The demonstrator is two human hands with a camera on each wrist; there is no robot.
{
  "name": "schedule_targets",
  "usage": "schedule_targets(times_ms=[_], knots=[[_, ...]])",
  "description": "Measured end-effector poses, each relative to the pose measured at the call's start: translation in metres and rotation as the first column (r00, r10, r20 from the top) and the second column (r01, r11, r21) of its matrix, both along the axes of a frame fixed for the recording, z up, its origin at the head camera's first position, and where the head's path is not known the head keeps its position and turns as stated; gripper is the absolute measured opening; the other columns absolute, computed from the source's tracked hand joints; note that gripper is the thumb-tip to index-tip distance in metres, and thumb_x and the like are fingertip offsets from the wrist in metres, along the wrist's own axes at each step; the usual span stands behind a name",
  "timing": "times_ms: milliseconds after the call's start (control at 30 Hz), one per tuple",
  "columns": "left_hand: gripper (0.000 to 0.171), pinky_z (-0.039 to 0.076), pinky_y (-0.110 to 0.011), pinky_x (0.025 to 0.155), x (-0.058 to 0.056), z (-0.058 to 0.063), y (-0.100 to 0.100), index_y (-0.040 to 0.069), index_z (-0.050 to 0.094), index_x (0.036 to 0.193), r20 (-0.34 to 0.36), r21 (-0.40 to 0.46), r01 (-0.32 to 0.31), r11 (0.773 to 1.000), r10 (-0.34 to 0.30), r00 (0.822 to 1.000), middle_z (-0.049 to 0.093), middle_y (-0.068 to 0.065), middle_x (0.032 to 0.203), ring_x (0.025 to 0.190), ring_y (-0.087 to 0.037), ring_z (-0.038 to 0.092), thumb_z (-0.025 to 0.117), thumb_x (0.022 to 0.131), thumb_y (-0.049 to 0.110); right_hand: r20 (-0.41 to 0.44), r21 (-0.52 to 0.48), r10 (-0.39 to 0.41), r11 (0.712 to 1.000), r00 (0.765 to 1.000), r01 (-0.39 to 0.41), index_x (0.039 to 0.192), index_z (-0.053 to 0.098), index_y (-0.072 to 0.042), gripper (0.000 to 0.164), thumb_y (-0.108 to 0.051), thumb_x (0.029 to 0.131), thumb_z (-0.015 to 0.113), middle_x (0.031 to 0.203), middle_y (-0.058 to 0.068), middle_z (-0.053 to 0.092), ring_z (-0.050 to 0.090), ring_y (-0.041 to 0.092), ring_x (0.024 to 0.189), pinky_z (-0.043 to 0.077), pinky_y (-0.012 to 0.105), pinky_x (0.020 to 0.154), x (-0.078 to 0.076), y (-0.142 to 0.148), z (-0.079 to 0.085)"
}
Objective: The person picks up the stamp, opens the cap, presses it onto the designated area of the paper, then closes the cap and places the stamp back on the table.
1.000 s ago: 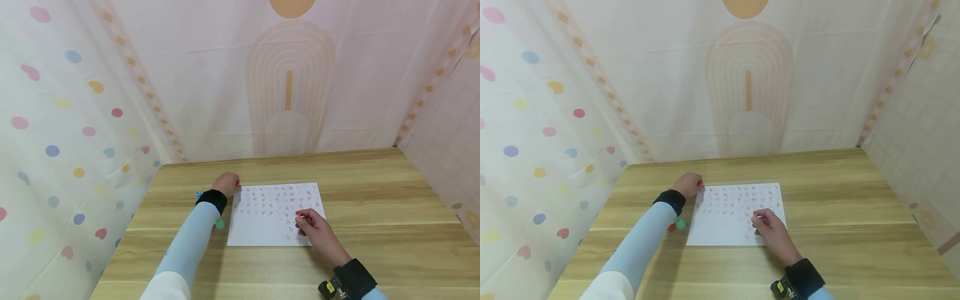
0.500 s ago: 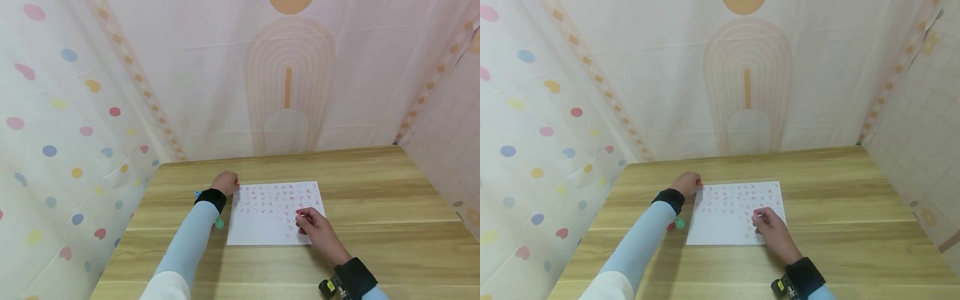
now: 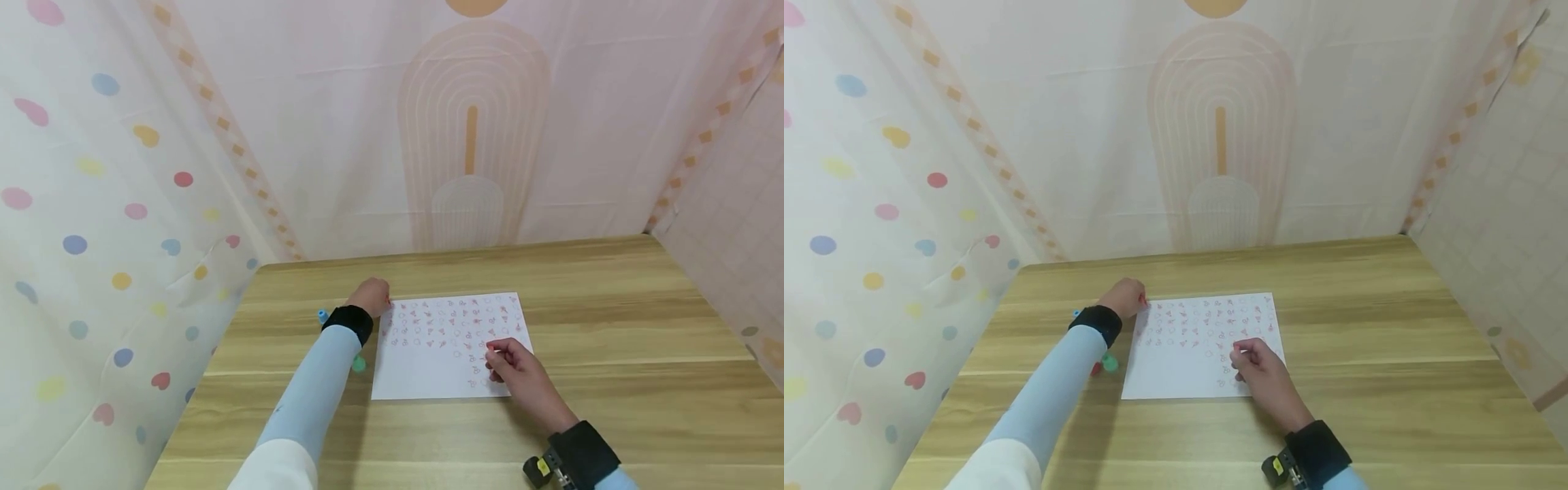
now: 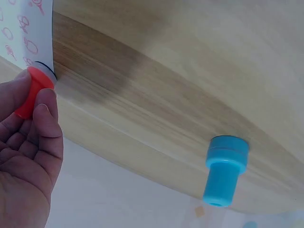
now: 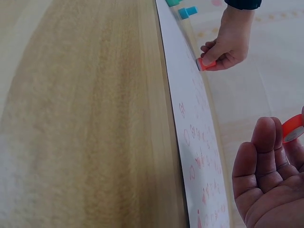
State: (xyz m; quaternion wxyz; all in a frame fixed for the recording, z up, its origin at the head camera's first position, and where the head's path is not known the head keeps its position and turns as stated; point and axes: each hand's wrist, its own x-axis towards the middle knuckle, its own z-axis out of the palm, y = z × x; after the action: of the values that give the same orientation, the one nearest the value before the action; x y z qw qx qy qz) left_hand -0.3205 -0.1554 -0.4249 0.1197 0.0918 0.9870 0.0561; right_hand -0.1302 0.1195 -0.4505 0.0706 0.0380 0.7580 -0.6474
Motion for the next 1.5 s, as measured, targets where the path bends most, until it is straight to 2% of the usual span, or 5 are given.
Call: schedule_targets(times_ms=[167, 433, 733, 1200, 1500], knots=[[0.008, 0.052, -0.035, 0.078, 0.002, 0.001, 0.004, 0.001, 0.068, 0.096, -0.004, -0.035, 0.015, 0.999, -0.015, 1.0, 0.064, -0.008, 0.084, 0.077, -0.022, 0.058, 0.069, 0.093, 0.009, -0.003, -0.005, 0.009, 1.0, 1.0, -0.009, 0.123, 0.055, 0.002, 0.025, -0.014, 0.104, 0.052, 0.099, 0.014, 0.061, 0.059, 0.021, 0.086, 0.053, 0.03, 0.079, 0.0, 0.0, -0.002], [0.011, 0.051, -0.038, 0.089, 0.006, -0.006, 0.01, 0.001, 0.07, 0.102, -0.023, -0.009, -0.009, 1.0, 0.008, 1.0, 0.067, -0.01, 0.093, 0.085, -0.023, 0.06, 0.064, 0.096, 0.007, -0.02, 0.0, 0.03, 1.0, 0.999, -0.03, 0.123, 0.054, 0.003, 0.026, -0.015, 0.104, 0.053, 0.099, 0.015, 0.062, 0.059, 0.021, 0.086, 0.053, 0.029, 0.079, 0.0, 0.0, 0.0], [0.005, 0.052, -0.035, 0.08, 0.004, -0.01, 0.015, 0.003, 0.069, 0.095, -0.021, 0.003, 0.031, 1.0, -0.031, 0.999, 0.064, -0.007, 0.084, 0.076, -0.021, 0.058, 0.07, 0.092, 0.007, 0.001, 0.008, 0.009, 1.0, 1.0, -0.009, 0.122, 0.055, 0.003, 0.026, -0.015, 0.103, 0.054, 0.098, 0.015, 0.062, 0.06, 0.021, 0.086, 0.052, 0.027, 0.077, 0.002, 0.003, -0.002], [0.006, 0.051, -0.035, 0.077, 0.008, -0.009, 0.016, 0.002, 0.07, 0.092, -0.038, 0.009, 0.053, 0.999, -0.053, 0.998, 0.065, -0.007, 0.081, 0.074, -0.022, 0.056, 0.064, 0.094, 0.002, 0.001, 0.016, 0.001, 1.0, 1.0, -0.001, 0.121, 0.055, 0.002, 0.025, -0.016, 0.104, 0.052, 0.097, 0.013, 0.062, 0.06, 0.019, 0.085, 0.052, 0.028, 0.076, 0.0, 0.006, -0.001], [0.01, 0.052, -0.037, 0.085, 0.005, -0.011, 0.019, 0.001, 0.07, 0.102, -0.033, 0.024, 0.039, 0.999, -0.039, 0.999, 0.067, -0.01, 0.091, 0.08, -0.022, 0.059, 0.064, 0.095, 0.003, 0.011, 0.024, -0.01, 1.0, 1.0, 0.009, 0.122, 0.055, 0.001, 0.025, -0.016, 0.104, 0.052, 0.1, 0.015, 0.062, 0.059, 0.021, 0.087, 0.051, 0.027, 0.078, 0.0, 0.008, 0.0]])
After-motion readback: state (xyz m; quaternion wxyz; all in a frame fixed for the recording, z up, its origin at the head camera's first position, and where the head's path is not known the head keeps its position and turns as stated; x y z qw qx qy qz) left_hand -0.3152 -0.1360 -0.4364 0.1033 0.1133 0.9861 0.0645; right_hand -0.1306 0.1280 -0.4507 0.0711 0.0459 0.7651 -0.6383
